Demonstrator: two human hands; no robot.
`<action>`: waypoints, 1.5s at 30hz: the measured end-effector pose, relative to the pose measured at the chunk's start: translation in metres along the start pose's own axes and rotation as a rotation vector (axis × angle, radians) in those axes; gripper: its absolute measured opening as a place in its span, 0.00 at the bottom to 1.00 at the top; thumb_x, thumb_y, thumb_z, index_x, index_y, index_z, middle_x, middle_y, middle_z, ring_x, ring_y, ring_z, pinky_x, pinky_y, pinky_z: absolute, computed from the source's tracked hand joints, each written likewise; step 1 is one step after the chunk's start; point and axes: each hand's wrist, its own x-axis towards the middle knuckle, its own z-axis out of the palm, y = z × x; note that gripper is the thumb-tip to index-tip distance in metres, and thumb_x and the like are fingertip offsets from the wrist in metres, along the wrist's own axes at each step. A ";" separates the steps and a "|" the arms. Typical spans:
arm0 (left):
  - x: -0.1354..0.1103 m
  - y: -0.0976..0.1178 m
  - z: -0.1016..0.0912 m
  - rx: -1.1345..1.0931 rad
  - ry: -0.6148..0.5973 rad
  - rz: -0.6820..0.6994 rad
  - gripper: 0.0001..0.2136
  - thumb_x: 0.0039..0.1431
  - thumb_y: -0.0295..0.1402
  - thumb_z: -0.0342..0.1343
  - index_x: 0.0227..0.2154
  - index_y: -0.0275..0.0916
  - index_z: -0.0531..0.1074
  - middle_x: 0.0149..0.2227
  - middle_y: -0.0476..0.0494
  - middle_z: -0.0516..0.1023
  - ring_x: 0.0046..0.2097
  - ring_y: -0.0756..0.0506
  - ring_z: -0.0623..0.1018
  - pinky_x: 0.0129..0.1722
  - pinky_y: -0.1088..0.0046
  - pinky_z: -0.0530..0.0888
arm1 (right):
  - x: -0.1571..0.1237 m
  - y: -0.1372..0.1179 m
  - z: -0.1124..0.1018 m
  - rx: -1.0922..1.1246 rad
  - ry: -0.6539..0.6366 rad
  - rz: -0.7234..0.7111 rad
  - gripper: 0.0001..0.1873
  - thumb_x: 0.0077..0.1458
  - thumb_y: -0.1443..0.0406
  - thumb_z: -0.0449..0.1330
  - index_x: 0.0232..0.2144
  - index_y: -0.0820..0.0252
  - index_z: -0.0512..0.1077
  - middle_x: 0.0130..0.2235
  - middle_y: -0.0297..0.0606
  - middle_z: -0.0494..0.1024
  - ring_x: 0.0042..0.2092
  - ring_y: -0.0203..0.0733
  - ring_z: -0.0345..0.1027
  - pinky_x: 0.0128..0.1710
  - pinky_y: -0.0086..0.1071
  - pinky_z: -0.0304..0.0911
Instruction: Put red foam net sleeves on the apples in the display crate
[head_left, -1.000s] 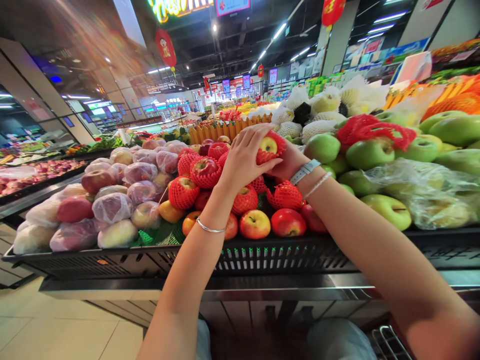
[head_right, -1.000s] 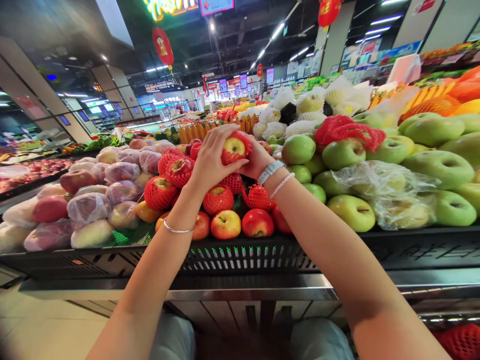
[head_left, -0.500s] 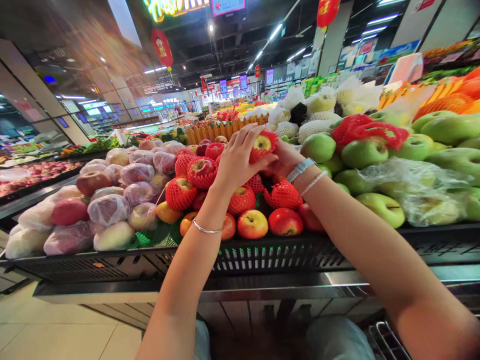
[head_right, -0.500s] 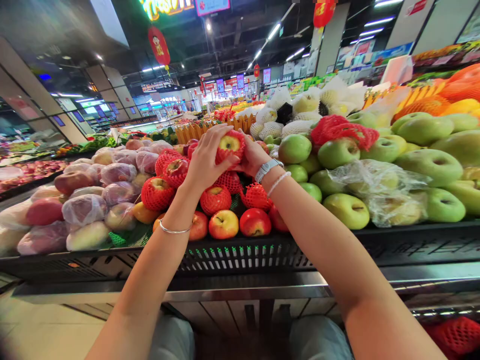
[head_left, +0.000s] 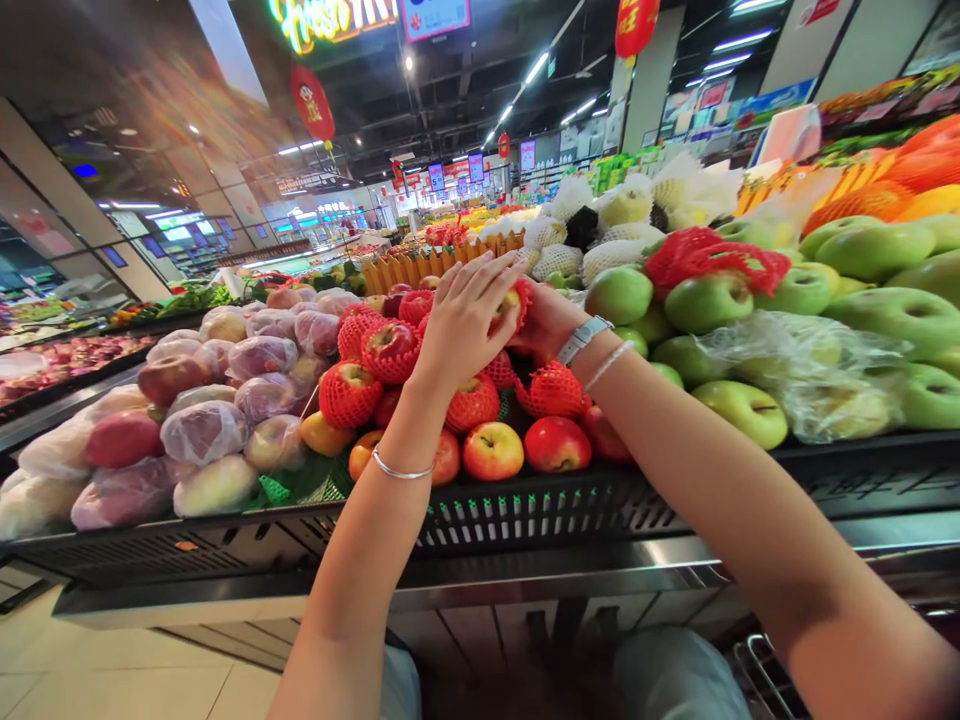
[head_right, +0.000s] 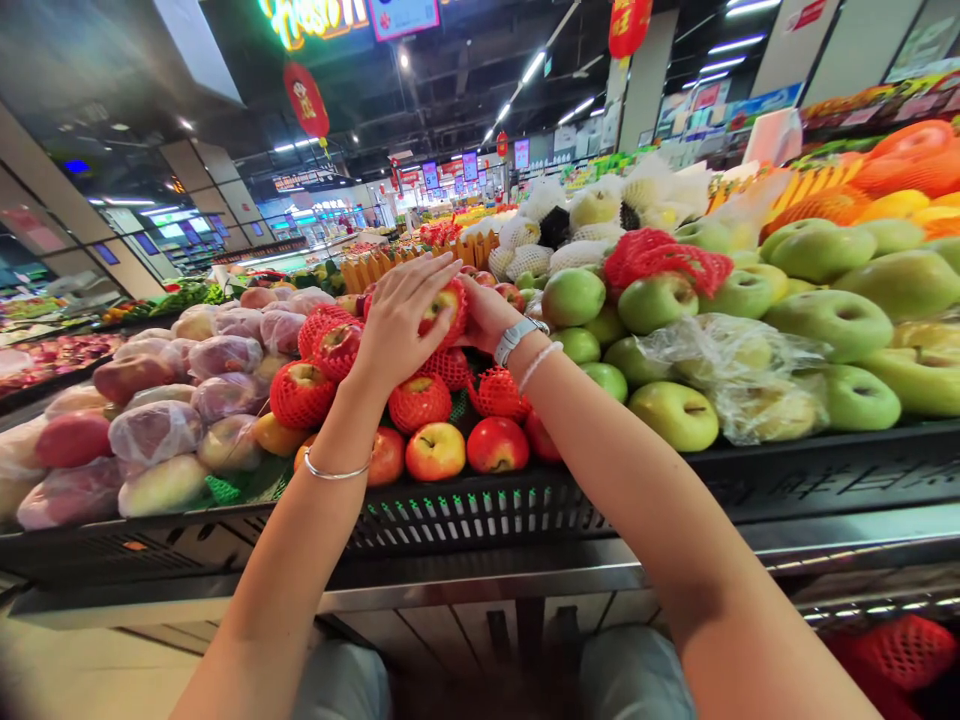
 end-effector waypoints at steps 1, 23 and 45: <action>0.000 0.000 -0.001 0.009 -0.012 0.008 0.22 0.63 0.33 0.49 0.60 0.43 0.64 0.62 0.42 0.68 0.65 0.40 0.65 0.67 0.56 0.58 | 0.000 -0.001 0.000 -0.005 0.006 0.014 0.20 0.69 0.61 0.40 0.34 0.60 0.69 0.20 0.29 0.72 0.19 0.33 0.62 0.18 0.24 0.61; -0.003 -0.008 -0.004 -0.103 0.033 0.073 0.24 0.68 0.38 0.39 0.65 0.45 0.52 0.65 0.38 0.61 0.67 0.41 0.60 0.67 0.56 0.58 | -0.001 -0.008 -0.003 0.180 -0.051 0.090 0.24 0.67 0.58 0.38 0.33 0.58 0.71 0.28 0.37 0.78 0.38 0.41 0.74 0.39 0.37 0.73; -0.002 -0.016 0.009 -0.129 0.134 -0.207 0.26 0.57 0.45 0.59 0.56 0.44 0.62 0.59 0.35 0.66 0.63 0.35 0.64 0.65 0.52 0.59 | 0.003 -0.005 -0.008 0.053 -0.043 -0.002 0.22 0.63 0.45 0.48 0.32 0.55 0.67 0.26 0.33 0.75 0.29 0.39 0.71 0.30 0.34 0.72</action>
